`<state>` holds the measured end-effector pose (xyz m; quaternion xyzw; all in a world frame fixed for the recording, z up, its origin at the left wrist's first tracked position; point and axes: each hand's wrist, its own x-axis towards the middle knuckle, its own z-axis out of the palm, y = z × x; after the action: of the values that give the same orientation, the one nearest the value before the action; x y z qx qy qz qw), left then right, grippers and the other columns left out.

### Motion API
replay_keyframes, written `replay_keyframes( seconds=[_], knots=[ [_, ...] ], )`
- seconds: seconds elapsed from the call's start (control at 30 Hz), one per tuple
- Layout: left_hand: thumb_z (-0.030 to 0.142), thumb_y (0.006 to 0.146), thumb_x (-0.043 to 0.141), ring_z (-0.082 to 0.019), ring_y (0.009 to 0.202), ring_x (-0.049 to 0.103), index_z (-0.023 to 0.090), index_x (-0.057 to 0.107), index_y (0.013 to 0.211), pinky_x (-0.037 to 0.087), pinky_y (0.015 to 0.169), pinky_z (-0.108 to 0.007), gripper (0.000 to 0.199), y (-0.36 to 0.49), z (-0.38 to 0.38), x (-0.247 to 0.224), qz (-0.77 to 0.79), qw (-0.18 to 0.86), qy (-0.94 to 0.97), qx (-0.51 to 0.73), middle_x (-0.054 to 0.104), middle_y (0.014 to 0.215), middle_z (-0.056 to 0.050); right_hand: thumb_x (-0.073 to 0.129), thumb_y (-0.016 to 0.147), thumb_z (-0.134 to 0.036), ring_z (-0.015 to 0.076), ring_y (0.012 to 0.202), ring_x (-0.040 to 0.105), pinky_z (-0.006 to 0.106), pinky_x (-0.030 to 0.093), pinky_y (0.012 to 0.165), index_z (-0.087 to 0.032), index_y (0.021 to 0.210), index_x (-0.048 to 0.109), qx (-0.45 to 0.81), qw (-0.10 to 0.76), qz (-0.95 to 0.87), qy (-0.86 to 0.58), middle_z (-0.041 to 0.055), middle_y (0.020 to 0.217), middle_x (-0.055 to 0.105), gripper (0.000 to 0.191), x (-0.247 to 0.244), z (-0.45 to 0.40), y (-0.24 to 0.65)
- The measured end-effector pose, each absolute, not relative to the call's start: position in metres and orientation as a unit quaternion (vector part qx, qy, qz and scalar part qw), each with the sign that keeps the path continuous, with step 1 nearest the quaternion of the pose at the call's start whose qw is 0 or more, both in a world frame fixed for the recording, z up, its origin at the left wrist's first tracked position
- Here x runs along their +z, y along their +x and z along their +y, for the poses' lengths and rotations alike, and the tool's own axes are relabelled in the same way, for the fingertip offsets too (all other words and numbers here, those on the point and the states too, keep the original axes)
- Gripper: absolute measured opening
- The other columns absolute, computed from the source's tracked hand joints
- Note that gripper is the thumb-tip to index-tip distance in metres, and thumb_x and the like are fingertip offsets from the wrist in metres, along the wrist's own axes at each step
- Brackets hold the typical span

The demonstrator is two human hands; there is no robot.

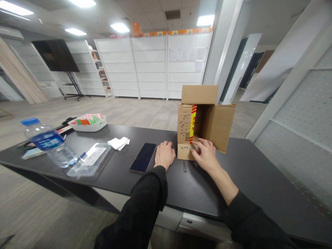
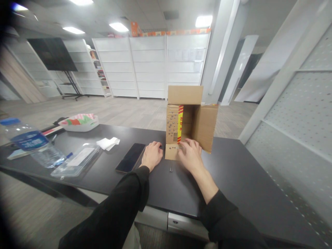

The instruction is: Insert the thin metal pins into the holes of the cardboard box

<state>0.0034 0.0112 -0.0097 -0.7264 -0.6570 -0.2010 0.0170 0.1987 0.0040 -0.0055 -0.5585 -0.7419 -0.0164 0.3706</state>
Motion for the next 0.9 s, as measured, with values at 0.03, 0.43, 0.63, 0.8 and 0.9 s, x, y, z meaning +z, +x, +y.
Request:
replay_keyframes(
  seconds=[0.03, 0.43, 0.63, 0.8, 0.9],
  knots=[
    [0.018, 0.088, 0.044, -0.022, 0.107, 0.054, 0.021, 0.063, 0.104, 0.041, 0.094, -0.034, 0.024, 0.0034, 0.0114, -0.0099, -0.657, 0.017, -0.727, -0.201, 0.062, 0.109, -0.008, 0.055, 0.083, -0.028, 0.0340, 0.117, 0.045, 0.051, 0.038, 0.094, -0.022, 0.109, 0.070, -0.019, 0.371, -0.743, -0.556, 0.0130, 0.125, 0.059, 0.031, -0.0063, 0.0044, 0.1984],
    [0.018, 0.087, 0.045, -0.022, 0.105, 0.055, 0.021, 0.062, 0.102, 0.042, 0.092, -0.035, 0.023, 0.0035, 0.0129, -0.0111, -0.656, 0.028, -0.727, -0.203, 0.063, 0.106, -0.007, 0.056, 0.082, -0.024, 0.0316, 0.116, 0.047, 0.049, 0.039, 0.094, -0.024, 0.099, 0.071, -0.040, 0.357, -0.758, -0.544, 0.0100, 0.122, 0.061, 0.023, -0.0108, 0.0058, 0.1928],
    [0.018, 0.087, 0.044, -0.022, 0.106, 0.054, 0.020, 0.062, 0.104, 0.041, 0.093, -0.035, 0.025, 0.0040, 0.0120, -0.0097, -0.657, 0.019, -0.727, -0.199, 0.062, 0.108, -0.008, 0.057, 0.081, -0.023, 0.0319, 0.116, 0.047, 0.050, 0.038, 0.094, -0.024, 0.095, 0.070, -0.040, 0.357, -0.762, -0.539, 0.0098, 0.121, 0.061, 0.019, -0.0109, 0.0063, 0.1903],
    [0.017, 0.087, 0.044, -0.022, 0.106, 0.055, 0.020, 0.062, 0.103, 0.041, 0.093, -0.035, 0.025, 0.0042, 0.0114, -0.0088, -0.656, 0.019, -0.727, -0.202, 0.063, 0.107, -0.008, 0.058, 0.081, -0.022, 0.0320, 0.116, 0.047, 0.050, 0.039, 0.093, -0.023, 0.093, 0.069, -0.043, 0.358, -0.763, -0.537, 0.0105, 0.120, 0.061, 0.017, -0.0126, 0.0076, 0.1893],
    [0.017, 0.088, 0.044, -0.022, 0.107, 0.054, 0.020, 0.062, 0.105, 0.041, 0.094, -0.035, 0.025, 0.0041, 0.0110, -0.0085, -0.658, 0.016, -0.726, -0.200, 0.062, 0.108, -0.008, 0.057, 0.081, -0.021, 0.0318, 0.114, 0.047, 0.050, 0.039, 0.093, -0.023, 0.092, 0.068, -0.048, 0.357, -0.762, -0.538, 0.0110, 0.120, 0.060, 0.016, -0.0140, 0.0085, 0.1890]
  ],
)
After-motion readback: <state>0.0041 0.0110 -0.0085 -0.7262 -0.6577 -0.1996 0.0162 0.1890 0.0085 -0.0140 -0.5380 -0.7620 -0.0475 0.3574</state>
